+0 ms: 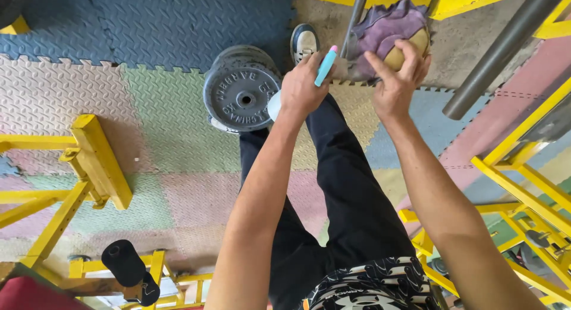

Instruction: Organizing various weight plates onto a storage rack and cleaning the equipment with a spray bottle.

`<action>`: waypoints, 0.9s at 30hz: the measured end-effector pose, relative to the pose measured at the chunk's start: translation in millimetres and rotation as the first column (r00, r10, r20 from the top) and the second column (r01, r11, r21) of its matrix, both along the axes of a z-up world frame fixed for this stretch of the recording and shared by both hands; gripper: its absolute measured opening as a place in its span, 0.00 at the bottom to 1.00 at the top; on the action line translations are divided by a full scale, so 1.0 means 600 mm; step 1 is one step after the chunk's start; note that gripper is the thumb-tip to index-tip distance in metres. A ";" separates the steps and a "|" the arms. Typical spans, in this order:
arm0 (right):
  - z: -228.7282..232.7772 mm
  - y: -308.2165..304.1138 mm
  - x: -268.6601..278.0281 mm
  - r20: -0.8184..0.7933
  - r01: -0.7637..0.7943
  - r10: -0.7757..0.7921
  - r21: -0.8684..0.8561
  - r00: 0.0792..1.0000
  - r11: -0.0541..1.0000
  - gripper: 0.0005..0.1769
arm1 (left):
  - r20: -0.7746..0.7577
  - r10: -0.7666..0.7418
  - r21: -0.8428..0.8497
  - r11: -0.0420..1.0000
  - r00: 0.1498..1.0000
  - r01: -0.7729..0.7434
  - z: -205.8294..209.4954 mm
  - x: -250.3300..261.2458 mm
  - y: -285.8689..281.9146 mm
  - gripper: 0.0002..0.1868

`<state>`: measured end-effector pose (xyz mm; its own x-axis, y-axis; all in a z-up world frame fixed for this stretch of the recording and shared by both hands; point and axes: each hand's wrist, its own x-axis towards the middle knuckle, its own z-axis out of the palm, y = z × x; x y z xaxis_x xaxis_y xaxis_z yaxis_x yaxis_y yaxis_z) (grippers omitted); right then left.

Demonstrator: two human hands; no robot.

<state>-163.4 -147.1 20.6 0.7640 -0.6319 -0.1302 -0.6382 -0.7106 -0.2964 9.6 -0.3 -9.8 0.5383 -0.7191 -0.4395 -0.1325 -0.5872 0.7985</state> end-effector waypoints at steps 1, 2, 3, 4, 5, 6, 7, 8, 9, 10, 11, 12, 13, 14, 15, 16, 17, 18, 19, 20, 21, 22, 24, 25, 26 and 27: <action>-0.004 0.004 -0.002 0.047 -0.059 0.062 -0.054 0.997 0.997 0.35 | 0.011 0.006 -0.009 1.000 1.000 -0.006 0.000 0.002 0.003 0.16; -0.006 0.006 -0.002 0.047 -0.059 0.062 -0.053 0.997 0.997 0.35 | 0.011 0.006 -0.008 1.000 1.000 -0.006 -0.001 0.003 0.004 0.16; -0.008 0.007 -0.003 0.047 -0.062 0.063 -0.023 0.997 0.998 0.35 | 0.030 0.027 -0.038 0.999 0.999 -0.026 -0.002 0.005 0.006 0.17; -0.010 0.008 -0.003 0.049 -0.064 0.064 0.006 0.997 0.998 0.34 | 0.049 0.049 -0.070 0.997 0.998 -0.046 -0.003 0.006 0.007 0.18; -0.011 0.011 -0.002 0.049 -0.064 0.063 0.006 0.997 0.998 0.34 | 0.049 0.049 -0.070 0.997 0.998 -0.045 -0.006 0.007 0.005 0.18; -0.011 0.015 -0.002 0.022 -0.028 0.028 0.008 0.999 1.000 0.36 | 0.056 0.035 -0.075 0.997 0.998 -0.031 -0.008 0.006 0.003 0.18; -0.011 0.018 -0.002 -0.005 0.008 -0.008 0.009 1.000 1.000 0.37 | 0.064 0.022 -0.081 0.997 0.998 -0.017 -0.010 0.006 0.001 0.18; -0.013 0.020 -0.007 -0.005 0.008 -0.008 0.009 1.000 1.000 0.37 | 0.064 0.022 -0.082 0.997 0.998 -0.017 -0.009 0.006 -0.004 0.18; -0.015 0.021 -0.012 0.126 0.209 -0.243 0.231 0.962 0.950 0.32 | 0.062 0.024 -0.069 0.997 0.998 -0.019 -0.007 0.006 -0.009 0.16; -0.019 0.019 -0.012 0.201 0.350 -0.480 0.461 0.854 0.816 0.30 | 0.064 0.028 -0.060 0.998 0.998 -0.024 -0.008 0.010 -0.018 0.15; -0.058 0.012 -0.056 0.207 0.345 -0.477 0.459 0.854 0.818 0.30 | 0.069 0.030 -0.064 0.998 0.997 -0.026 -0.015 0.008 -0.024 0.15; -0.096 0.007 -0.102 0.131 0.536 -0.691 0.534 0.711 0.653 0.18 | 0.062 0.003 -0.033 0.999 0.998 -0.001 -0.022 0.003 -0.027 0.15; -0.135 0.003 -0.147 0.032 0.679 -0.852 0.588 0.522 0.438 0.13 | 0.054 -0.024 -0.002 1.000 0.998 0.024 -0.029 -0.002 -0.030 0.15; -0.139 -0.001 -0.148 0.032 0.679 -0.852 0.589 0.523 0.439 0.13 | 0.055 -0.023 -0.002 1.000 0.998 0.023 -0.035 -0.006 -0.034 0.15; -0.144 -0.005 -0.148 0.148 0.625 -0.861 0.630 0.487 0.462 0.13 | 0.042 -0.059 0.015 0.998 0.997 0.059 -0.041 -0.010 -0.037 0.16; -0.149 -0.007 -0.148 0.255 0.567 -0.860 0.663 0.441 0.488 0.13 | 0.026 -0.096 0.035 0.995 0.995 0.095 -0.047 -0.015 -0.038 0.16; -0.154 -0.008 -0.135 0.252 0.568 -0.861 0.664 0.442 0.487 0.13 | 0.024 -0.095 0.037 0.995 0.995 0.094 -0.050 -0.015 -0.038 0.16; -0.157 -0.007 -0.124 0.208 0.618 -0.873 0.635 0.441 0.463 0.14 | 0.020 -0.104 0.076 0.992 0.994 0.102 -0.052 -0.017 -0.037 0.17; -0.162 -0.007 -0.113 0.162 0.665 -0.885 0.604 0.437 0.439 0.15 | 0.015 -0.113 0.115 0.987 0.993 0.111 -0.054 -0.019 -0.037 0.18; -0.163 -0.004 -0.085 0.158 0.667 -0.885 0.603 0.438 0.438 0.15 | 0.012 -0.112 0.118 0.987 0.994 0.110 -0.043 -0.010 -0.036 0.18; -0.166 -0.002 -0.056 0.149 0.652 -0.872 0.608 0.467 0.453 0.17 | -0.017 -0.086 0.115 0.990 0.996 0.088 -0.033 0.000 -0.035 0.17; -0.167 0.001 -0.028 0.140 0.638 -0.858 0.612 0.495 0.468 0.21 | -0.047 -0.062 0.112 0.991 0.997 0.067 -0.023 0.009 -0.034 0.17; -0.180 0.011 0.024 0.045 0.646 -0.841 0.618 0.539 0.447 0.24 | -0.052 -0.040 0.106 0.993 0.998 0.045 -0.022 0.016 -0.025 0.16; -0.187 0.016 0.051 -0.045 0.653 -0.815 0.624 0.578 0.428 0.28 | -0.053 -0.018 0.098 0.995 0.998 0.024 -0.022 0.020 -0.020 0.17; -0.217 0.023 0.049 -0.051 0.655 -0.813 0.623 0.579 0.428 0.28 | -0.057 -0.016 0.101 0.995 0.998 0.022 -0.023 0.023 -0.015 0.17; -0.247 0.030 0.047 0.102 0.460 -0.549 0.434 0.830 0.775 0.31 | -0.063 0.035 0.068 0.997 0.997 -0.030 -0.023 0.026 -0.009 0.20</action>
<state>-135.2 -129.1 -127.7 0.3848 -0.8683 -0.3130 -0.7623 -0.1078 -0.6382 25.0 -5.7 -23.5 0.5298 -0.6696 -0.5204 -0.0620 -0.6426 0.7637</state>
